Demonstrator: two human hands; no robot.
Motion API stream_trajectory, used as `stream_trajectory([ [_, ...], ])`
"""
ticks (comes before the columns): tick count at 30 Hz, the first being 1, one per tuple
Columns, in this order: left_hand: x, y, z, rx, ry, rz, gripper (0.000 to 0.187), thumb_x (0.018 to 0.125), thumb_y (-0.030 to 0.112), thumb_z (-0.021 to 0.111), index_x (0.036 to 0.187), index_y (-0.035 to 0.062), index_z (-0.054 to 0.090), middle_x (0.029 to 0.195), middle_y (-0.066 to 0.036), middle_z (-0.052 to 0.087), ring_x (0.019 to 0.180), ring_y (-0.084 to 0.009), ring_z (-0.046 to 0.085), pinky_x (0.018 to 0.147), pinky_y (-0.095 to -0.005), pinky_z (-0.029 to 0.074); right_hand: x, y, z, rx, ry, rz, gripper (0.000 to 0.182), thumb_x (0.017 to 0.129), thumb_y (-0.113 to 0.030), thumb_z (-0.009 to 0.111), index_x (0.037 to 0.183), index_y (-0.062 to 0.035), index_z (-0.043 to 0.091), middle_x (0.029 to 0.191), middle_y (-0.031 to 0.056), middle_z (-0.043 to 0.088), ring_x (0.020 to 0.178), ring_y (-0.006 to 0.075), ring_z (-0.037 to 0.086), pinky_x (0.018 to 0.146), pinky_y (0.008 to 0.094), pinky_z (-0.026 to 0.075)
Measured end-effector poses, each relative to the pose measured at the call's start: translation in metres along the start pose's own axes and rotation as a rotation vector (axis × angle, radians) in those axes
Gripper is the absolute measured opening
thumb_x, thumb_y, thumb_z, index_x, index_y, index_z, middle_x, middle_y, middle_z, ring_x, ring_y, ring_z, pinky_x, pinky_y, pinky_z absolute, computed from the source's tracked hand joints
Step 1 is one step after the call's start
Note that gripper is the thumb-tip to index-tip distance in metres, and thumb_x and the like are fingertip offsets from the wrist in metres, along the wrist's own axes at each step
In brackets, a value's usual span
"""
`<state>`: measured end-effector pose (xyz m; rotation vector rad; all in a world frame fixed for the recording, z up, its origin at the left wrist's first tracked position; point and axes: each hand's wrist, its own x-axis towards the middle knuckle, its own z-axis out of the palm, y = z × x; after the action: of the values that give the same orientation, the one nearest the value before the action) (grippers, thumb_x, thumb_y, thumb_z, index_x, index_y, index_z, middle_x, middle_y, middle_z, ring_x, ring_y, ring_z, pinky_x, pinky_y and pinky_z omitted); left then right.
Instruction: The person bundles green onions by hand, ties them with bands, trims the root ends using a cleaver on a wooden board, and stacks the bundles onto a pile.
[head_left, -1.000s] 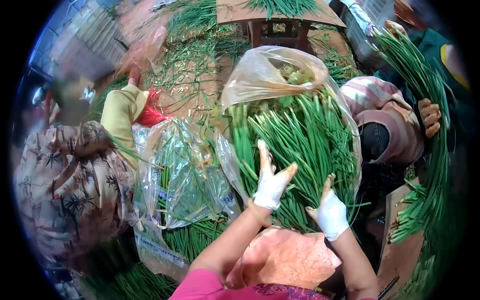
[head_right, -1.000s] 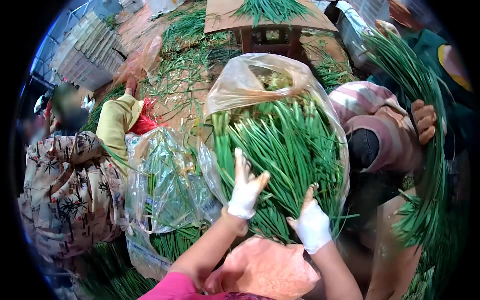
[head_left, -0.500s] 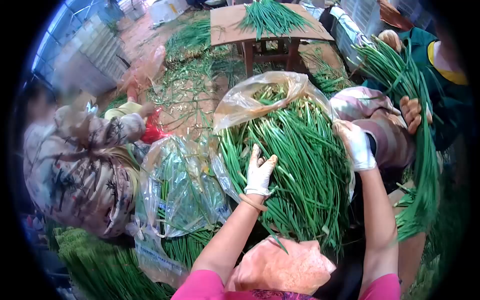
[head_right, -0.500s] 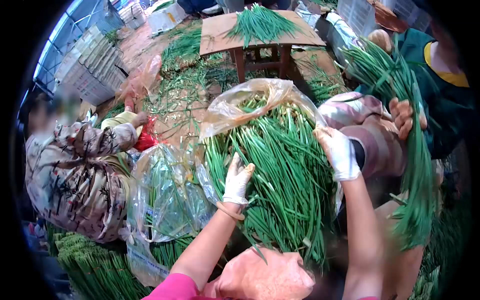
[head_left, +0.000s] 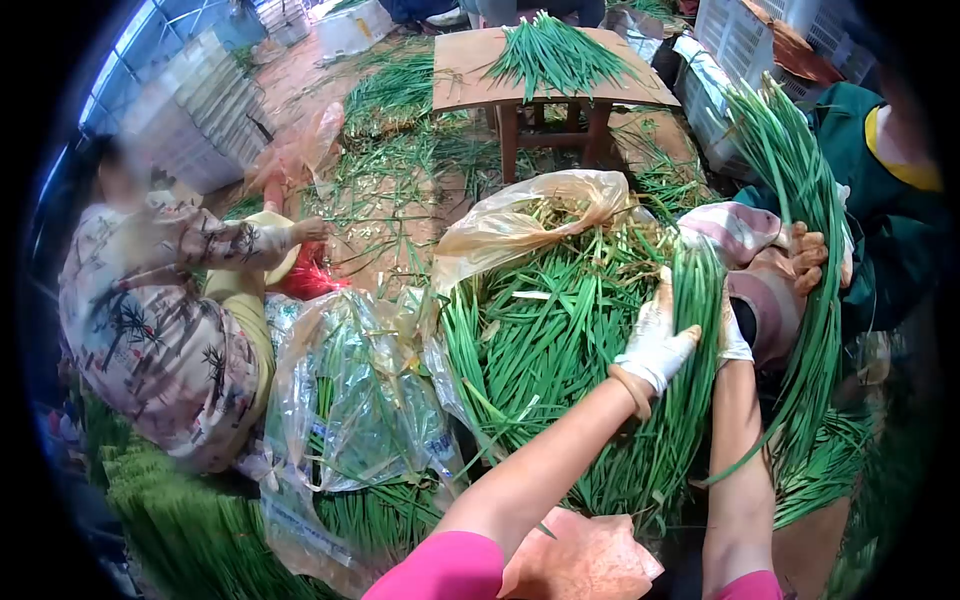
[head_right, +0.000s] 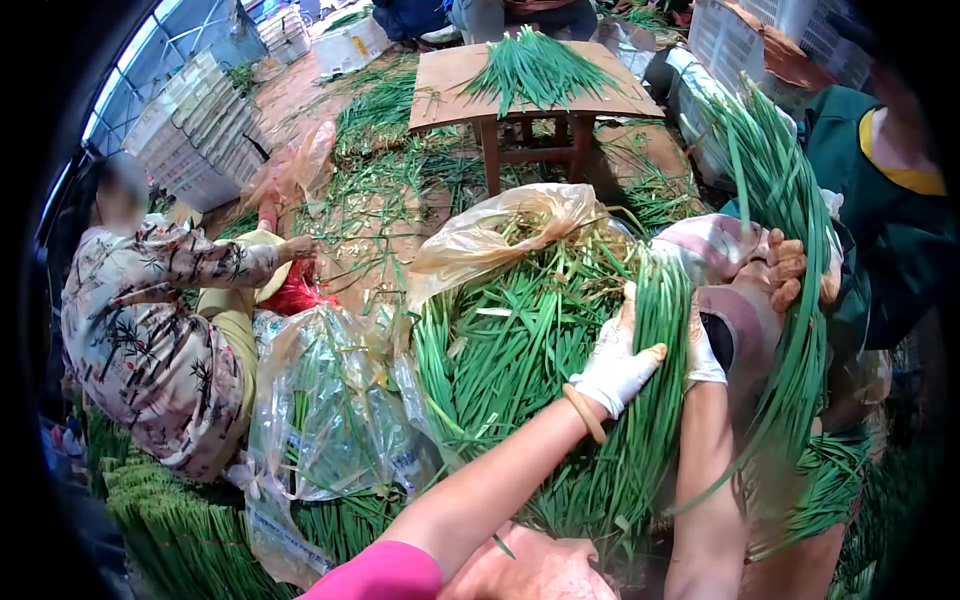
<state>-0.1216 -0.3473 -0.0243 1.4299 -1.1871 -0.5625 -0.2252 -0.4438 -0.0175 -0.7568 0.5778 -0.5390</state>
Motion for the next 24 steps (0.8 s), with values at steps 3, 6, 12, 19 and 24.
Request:
stream_trajectory([
  [3, 0.006, -0.008, -0.017, -0.086, -0.231, -0.137, 0.093, 0.076, 0.026, 0.067, 0.142, 0.0006, 0.008, 0.136, -0.026, 0.035, 0.127, -0.0348, 0.035, 0.106, -0.0326, 0.026, 0.000, -0.001, 0.011, -0.100, 0.083, -0.035, 0.081, 0.081, -0.068, 0.038, 0.135, -0.0077, 0.039, 0.130, 0.0088, 0.048, 0.114, 0.0238, 0.050, 0.098, 0.0357, 0.040],
  [6, 0.018, 0.015, -0.073, 0.119, -0.519, -0.144, 0.084, 0.076, 0.037, 0.067, 0.138, -0.0020, 0.026, 0.138, -0.025, 0.035, 0.130, -0.0310, 0.033, 0.108, -0.0313, 0.024, 0.000, -0.006, 0.012, -0.072, 0.112, 0.067, 0.082, 0.080, -0.070, 0.039, 0.133, -0.0079, 0.041, 0.126, 0.0089, 0.051, 0.110, 0.0228, 0.052, 0.095, 0.0354, 0.042],
  [12, 0.048, -0.012, -0.154, 0.561, -0.143, -0.093, 0.049, 0.076, 0.039, 0.065, 0.104, -0.0001, 0.062, 0.109, -0.019, 0.058, 0.106, -0.0328, 0.053, 0.092, -0.0361, 0.042, 0.014, -0.004, 0.035, -0.666, -0.047, -0.303, 0.067, 0.084, -0.035, 0.061, 0.135, 0.0005, 0.035, 0.126, 0.0089, 0.050, 0.112, 0.0180, 0.048, 0.099, 0.0285, 0.034],
  [19, 0.057, -0.038, -0.123, 0.777, -0.187, 0.079, 0.053, 0.078, 0.040, 0.061, 0.116, 0.0023, 0.053, 0.110, -0.019, 0.057, 0.104, -0.0352, 0.052, 0.091, -0.0397, 0.041, 0.056, 0.000, 0.042, -0.857, 0.201, -0.152, 0.070, 0.068, -0.015, 0.075, 0.126, 0.0016, 0.041, 0.115, 0.0129, 0.054, 0.101, 0.0212, 0.053, 0.089, 0.0319, 0.042],
  [24, 0.071, -0.043, -0.097, 0.089, -0.192, -0.346, 0.084, 0.074, 0.054, 0.061, 0.130, -0.0047, 0.039, 0.115, -0.028, 0.054, 0.106, -0.0367, 0.054, 0.090, -0.0389, 0.042, 0.079, -0.003, 0.005, -0.339, 0.216, 0.178, 0.021, 0.077, -0.012, 0.064, 0.095, -0.0007, 0.065, 0.079, 0.0075, 0.066, 0.064, 0.0167, 0.063, 0.060, 0.0284, 0.052],
])
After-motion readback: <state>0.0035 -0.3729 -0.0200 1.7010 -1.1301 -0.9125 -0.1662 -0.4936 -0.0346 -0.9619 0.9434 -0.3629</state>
